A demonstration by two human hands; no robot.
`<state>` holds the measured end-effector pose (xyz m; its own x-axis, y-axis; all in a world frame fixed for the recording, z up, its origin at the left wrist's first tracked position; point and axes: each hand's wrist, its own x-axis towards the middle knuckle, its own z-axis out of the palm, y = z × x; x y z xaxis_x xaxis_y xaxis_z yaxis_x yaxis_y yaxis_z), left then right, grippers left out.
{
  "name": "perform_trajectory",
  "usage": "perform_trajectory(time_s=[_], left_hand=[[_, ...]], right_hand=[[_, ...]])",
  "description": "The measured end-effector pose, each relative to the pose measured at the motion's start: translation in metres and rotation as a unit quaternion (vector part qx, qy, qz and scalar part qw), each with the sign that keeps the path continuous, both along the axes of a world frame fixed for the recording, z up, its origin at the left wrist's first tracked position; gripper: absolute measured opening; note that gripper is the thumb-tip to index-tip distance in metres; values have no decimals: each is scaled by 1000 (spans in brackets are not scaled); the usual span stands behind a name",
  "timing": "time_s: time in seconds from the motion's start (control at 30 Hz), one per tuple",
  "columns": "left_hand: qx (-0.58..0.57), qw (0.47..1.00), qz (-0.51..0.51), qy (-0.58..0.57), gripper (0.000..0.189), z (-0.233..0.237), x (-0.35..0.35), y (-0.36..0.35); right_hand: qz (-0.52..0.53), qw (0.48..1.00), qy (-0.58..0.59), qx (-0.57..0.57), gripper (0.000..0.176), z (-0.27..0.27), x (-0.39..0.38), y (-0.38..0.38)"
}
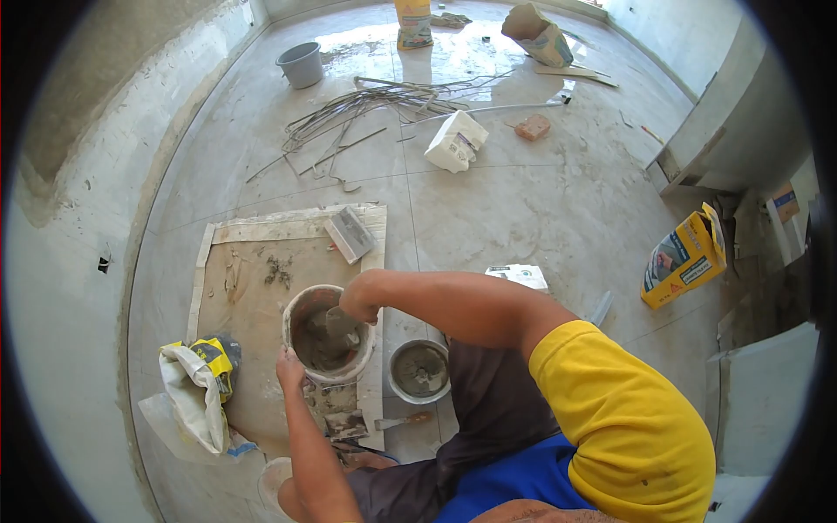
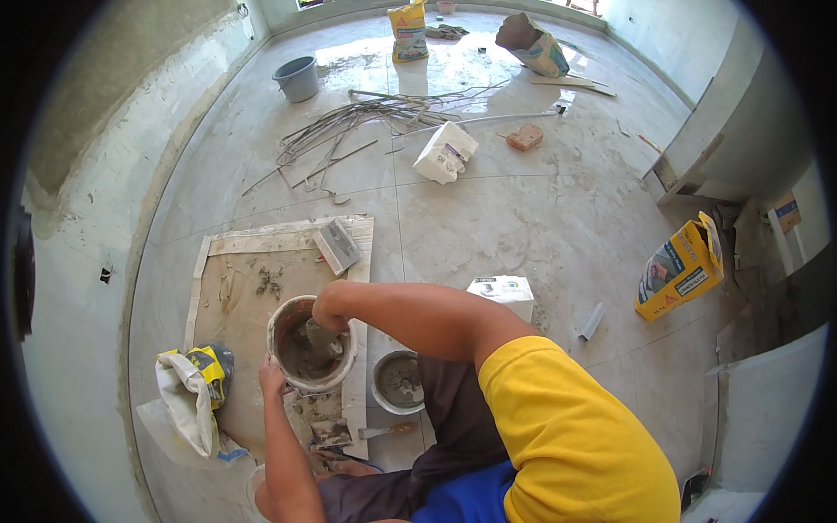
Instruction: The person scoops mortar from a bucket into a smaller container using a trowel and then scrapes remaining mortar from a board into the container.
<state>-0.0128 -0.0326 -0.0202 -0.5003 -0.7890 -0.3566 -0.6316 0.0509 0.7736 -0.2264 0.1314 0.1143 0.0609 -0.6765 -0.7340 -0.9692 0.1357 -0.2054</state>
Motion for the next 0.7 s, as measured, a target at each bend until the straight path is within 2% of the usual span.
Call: perform_trajectory(time_s=[0.03,0.1,0.17,0.27,0.33,0.43,0.57,0.7], left_hand=[[13,1000,12,-6,30,9,-3,6],[-5,1000,-1,0,30,-19,4,-10],[-24,1000,-12,7,30,-28,4,-14],[-9,1000,6,-7,32,6,-1,3],[41,999,16,-24,34,40,-7,21],[6,1000,19,13,35,-32,3,-18],[23,999,38,-7,33,-7,-1,-3],[9,1000,8,8,32,-16,1,-11]], right_hand=[[36,999,25,0,33,-4,0,-3],[34,999,23,8,34,-9,-2,-3],[33,999,21,16,34,-14,-4,-5],[24,999,3,33,34,-27,-5,-9],[21,999,20,30,36,-20,-2,-6],[21,999,20,32,36,-10,1,-3],[14,999,20,32,36,-5,1,-3],[16,999,21,35,37,-10,1,-5]])
